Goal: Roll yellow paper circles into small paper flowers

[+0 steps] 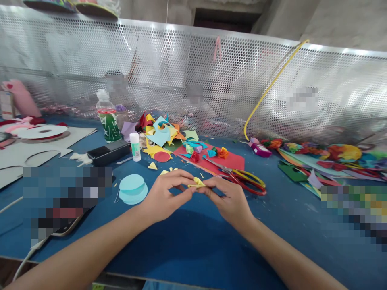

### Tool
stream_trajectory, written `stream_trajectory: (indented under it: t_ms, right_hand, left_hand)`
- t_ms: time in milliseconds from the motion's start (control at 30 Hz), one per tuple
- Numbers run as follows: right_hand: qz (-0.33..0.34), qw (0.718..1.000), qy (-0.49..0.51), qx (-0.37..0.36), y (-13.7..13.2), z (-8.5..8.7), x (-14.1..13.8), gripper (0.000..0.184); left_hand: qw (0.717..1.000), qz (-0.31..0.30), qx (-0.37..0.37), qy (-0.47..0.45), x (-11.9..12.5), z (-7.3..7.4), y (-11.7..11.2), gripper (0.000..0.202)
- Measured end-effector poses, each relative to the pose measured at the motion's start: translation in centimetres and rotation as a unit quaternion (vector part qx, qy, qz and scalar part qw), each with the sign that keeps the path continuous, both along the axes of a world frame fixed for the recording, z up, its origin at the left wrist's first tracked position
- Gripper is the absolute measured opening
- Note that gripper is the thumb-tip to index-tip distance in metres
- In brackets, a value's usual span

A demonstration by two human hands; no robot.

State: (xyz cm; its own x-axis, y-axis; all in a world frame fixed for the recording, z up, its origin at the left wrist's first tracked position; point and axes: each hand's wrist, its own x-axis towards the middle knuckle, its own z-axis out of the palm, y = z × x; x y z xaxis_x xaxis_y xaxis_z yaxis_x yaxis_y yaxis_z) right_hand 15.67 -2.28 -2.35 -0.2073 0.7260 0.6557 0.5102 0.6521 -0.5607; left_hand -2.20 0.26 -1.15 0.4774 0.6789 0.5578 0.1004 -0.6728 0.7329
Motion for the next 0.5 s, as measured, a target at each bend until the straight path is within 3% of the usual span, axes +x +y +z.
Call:
stream_trajectory:
  t_ms: [267,500]
  right_hand:
    - [0.004,1.0,0.023,-0.014,-0.24,0.08,-0.17,0.005]
    - [0.009,0.997,-0.001,-0.07,-0.47,0.13,-0.44,0.01]
  left_hand:
    - [0.999,0.033,0.001,0.025,0.03,-0.06,0.02,0.011]
    - [0.997,0.021,0.054,0.05,-0.1,-0.41,0.2,0.009]
